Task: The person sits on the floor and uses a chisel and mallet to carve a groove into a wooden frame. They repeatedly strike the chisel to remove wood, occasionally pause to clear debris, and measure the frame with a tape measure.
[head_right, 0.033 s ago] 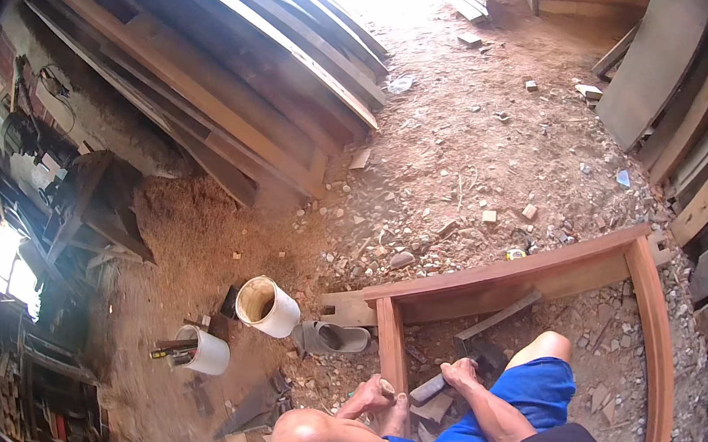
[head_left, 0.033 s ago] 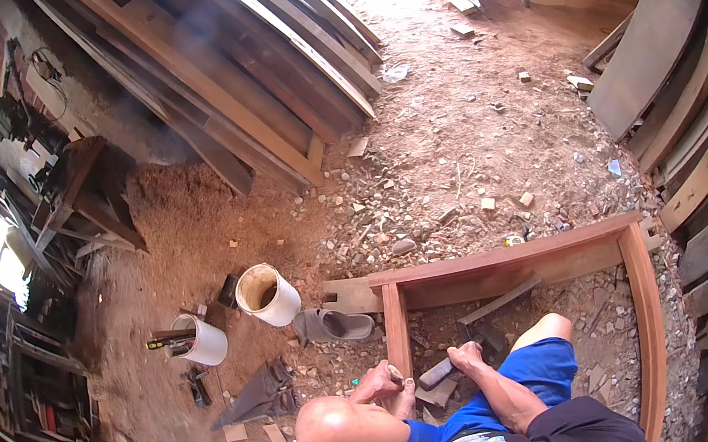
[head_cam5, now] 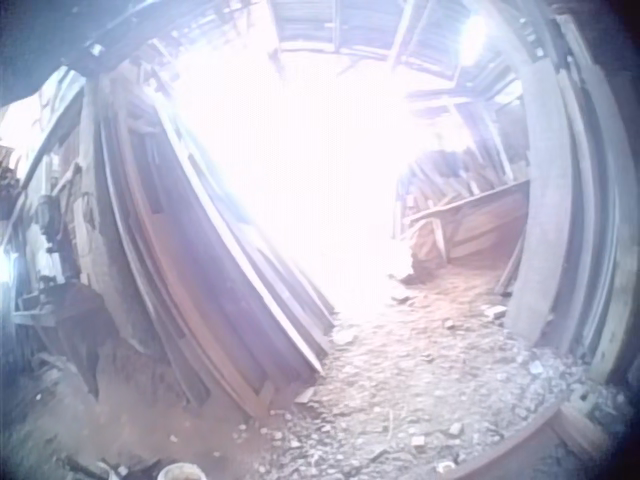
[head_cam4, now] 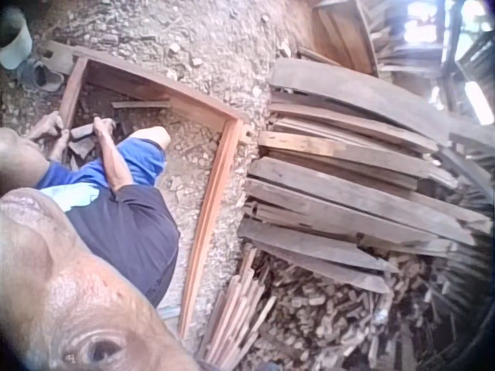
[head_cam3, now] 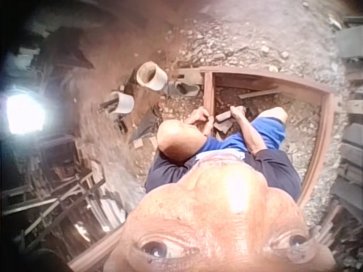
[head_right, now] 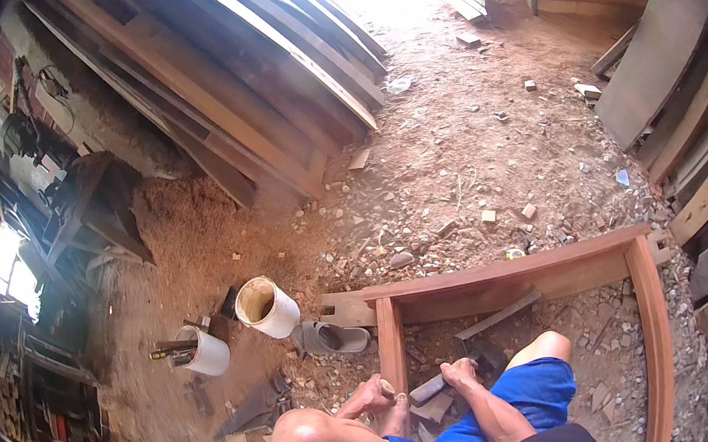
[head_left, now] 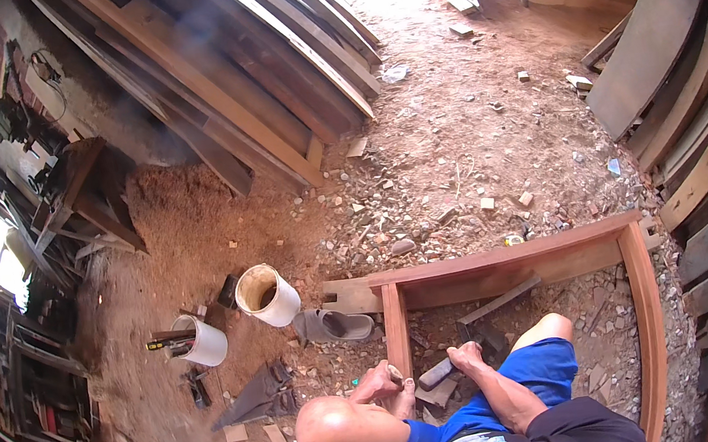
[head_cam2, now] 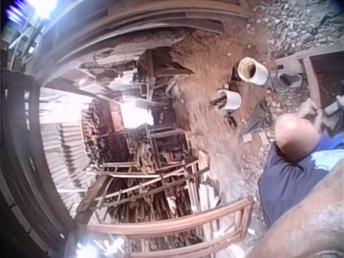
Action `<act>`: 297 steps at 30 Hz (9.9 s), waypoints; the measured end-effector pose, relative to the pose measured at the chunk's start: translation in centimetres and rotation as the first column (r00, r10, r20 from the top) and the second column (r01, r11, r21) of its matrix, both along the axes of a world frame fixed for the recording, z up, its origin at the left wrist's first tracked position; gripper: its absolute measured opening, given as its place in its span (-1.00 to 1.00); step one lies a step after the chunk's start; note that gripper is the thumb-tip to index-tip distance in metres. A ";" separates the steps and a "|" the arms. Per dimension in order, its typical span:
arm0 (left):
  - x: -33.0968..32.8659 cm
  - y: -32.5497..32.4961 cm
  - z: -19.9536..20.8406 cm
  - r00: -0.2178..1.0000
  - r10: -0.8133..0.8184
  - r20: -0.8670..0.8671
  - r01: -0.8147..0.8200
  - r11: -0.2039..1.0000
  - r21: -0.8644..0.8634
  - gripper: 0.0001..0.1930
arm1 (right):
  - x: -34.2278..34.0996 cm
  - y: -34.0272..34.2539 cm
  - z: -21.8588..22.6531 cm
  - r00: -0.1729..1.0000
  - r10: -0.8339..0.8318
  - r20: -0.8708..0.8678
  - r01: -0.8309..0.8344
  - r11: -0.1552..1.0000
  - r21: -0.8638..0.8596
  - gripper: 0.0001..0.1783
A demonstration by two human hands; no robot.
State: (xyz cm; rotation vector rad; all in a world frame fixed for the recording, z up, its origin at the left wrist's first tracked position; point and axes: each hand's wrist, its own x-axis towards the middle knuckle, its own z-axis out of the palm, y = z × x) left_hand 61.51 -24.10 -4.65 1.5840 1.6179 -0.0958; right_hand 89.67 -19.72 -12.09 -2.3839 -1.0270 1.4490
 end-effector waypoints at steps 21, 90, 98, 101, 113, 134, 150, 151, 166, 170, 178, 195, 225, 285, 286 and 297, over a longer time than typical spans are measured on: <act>1.5 1.3 1.8 0.992 -0.097 -0.078 0.110 0.978 0.178 -0.26 | 2.8 2.6 -7.0 0.967 0.255 0.001 -0.254 0.965 0.067 -0.30; 9.4 35.3 5.9 0.697 -0.343 0.630 -0.009 0.874 0.486 -0.68 | 2.1 12.0 30.5 0.956 -0.050 -0.288 0.288 0.334 0.898 -0.92; 9.3 35.6 5.8 0.735 -0.360 0.574 0.005 0.850 0.526 -0.68 | 1.3 14.1 31.5 0.955 -0.062 -0.290 0.293 0.329 0.897 -0.86; 9.8 35.6 6.4 0.750 -0.334 0.571 0.004 0.866 0.500 -0.70 | 1.3 15.2 31.3 0.958 -0.057 -0.281 0.284 0.331 0.900 -0.85; 11.2 36.0 7.3 0.710 -0.304 0.635 0.013 0.908 0.420 -0.78 | 1.0 16.7 30.4 0.980 -0.045 -0.196 0.192 0.495 0.847 -0.76; 12.4 34.6 7.7 0.808 -0.409 0.425 0.144 0.836 0.530 -0.69 | 2.3 18.5 26.6 0.942 0.051 0.331 -0.285 0.643 0.711 -0.69; 5.7 31.6 5.1 0.710 -0.454 0.539 0.063 0.803 0.593 -0.60 | -2.2 19.2 26.2 0.767 0.464 0.443 -0.638 0.626 0.448 -0.69; 5.4 31.1 4.9 0.719 -0.484 0.499 0.079 0.770 0.633 -0.59 | -2.1 19.1 26.4 0.788 0.445 0.424 -0.613 0.621 0.488 -0.68; 8.9 35.1 7.0 0.746 -0.341 0.572 -0.009 0.854 0.520 -0.65 | 0.9 16.4 30.1 0.997 0.032 0.065 -0.071 0.602 0.795 -0.73; 8.6 35.3 5.2 0.740 -0.320 0.591 -0.042 0.855 0.516 -0.65 | 1.3 16.2 30.8 1.000 -0.012 -0.001 0.008 0.615 0.788 -0.72; 8.1 33.7 6.1 0.693 -0.363 0.623 -0.110 0.801 0.588 -0.71 | 0.2 17.2 29.4 0.989 0.059 0.135 -0.143 0.615 0.775 -0.69; 8.1 34.6 4.5 0.764 -0.363 0.533 0.018 0.838 0.545 -0.59 | 0.5 17.6 28.4 0.973 0.032 0.227 -0.200 0.603 0.772 -0.69; 6.0 32.8 3.0 0.631 -0.357 0.689 -0.032 0.875 0.483 -0.57 | -2.9 19.0 26.3 0.851 0.309 0.425 -0.525 0.546 0.653 -0.68; 8.7 33.6 7.8 0.671 -0.422 0.610 -0.053 0.793 0.607 -0.74 | -0.5 17.4 27.0 0.928 0.165 0.333 -0.370 0.501 0.783 -0.70; 9.0 33.7 7.7 0.682 -0.342 0.647 -0.071 0.849 0.524 -0.75 | 0.0 17.4 26.6 0.950 0.135 0.281 -0.311 0.484 0.818 -0.67; 8.6 34.5 4.9 0.728 -0.400 0.557 0.000 0.813 0.583 -0.68 | 1.6 16.5 27.7 0.993 0.015 0.117 -0.109 0.497 0.861 -0.74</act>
